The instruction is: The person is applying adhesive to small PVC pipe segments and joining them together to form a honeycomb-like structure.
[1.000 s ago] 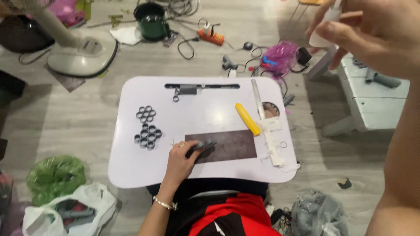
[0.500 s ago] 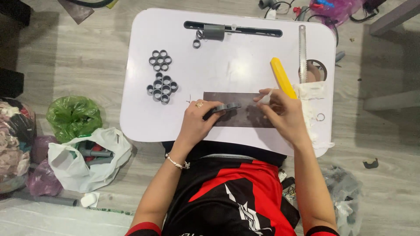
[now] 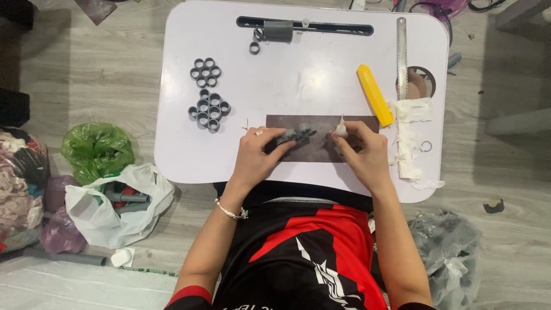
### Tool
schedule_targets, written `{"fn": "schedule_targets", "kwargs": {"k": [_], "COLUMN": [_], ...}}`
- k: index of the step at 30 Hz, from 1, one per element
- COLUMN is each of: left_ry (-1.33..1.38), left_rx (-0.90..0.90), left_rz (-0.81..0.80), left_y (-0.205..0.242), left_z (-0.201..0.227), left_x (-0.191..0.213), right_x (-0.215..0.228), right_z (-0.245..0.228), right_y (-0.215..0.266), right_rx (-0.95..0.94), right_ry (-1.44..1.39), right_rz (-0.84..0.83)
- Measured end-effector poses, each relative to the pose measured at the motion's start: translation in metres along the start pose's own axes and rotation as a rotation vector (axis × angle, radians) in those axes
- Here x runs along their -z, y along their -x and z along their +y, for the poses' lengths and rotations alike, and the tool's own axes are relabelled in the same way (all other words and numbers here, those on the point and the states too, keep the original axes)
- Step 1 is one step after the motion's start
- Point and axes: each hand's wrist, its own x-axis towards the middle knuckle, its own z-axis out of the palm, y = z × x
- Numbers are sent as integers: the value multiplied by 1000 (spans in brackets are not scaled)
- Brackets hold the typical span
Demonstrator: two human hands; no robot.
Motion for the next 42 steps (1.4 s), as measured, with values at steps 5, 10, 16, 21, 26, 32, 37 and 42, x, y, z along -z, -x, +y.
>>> {"fn": "schedule_targets", "kwargs": {"k": [5, 10, 16, 21, 26, 32, 37, 42], "left_ry": [107, 289, 453, 553, 560, 476, 436, 549], "left_rx": [24, 23, 28, -35, -70, -144, -235, -227], "left_rz": [3, -3, -39, -88, -121, -97, -104, -170], "left_y": [-12, -24, -28, -33, -32, -30, -26, -23], "left_z": [15, 65, 105, 138, 156, 157, 160, 150], "left_x": [24, 44, 54, 64, 69, 67, 68, 66], "right_x": [0, -1, 1, 6, 6, 8, 10, 9], "right_z": [3, -1, 5, 0, 7, 8, -1, 10], "right_y": [2, 5, 6, 4, 5, 6, 3, 2], "right_rx": [32, 82, 87, 64, 81, 100, 220, 168], "right_ry": [-5, -17, -22, -9, 17, 14, 26, 3], "right_rz": [32, 92, 189, 236, 281, 290, 322, 286]}}
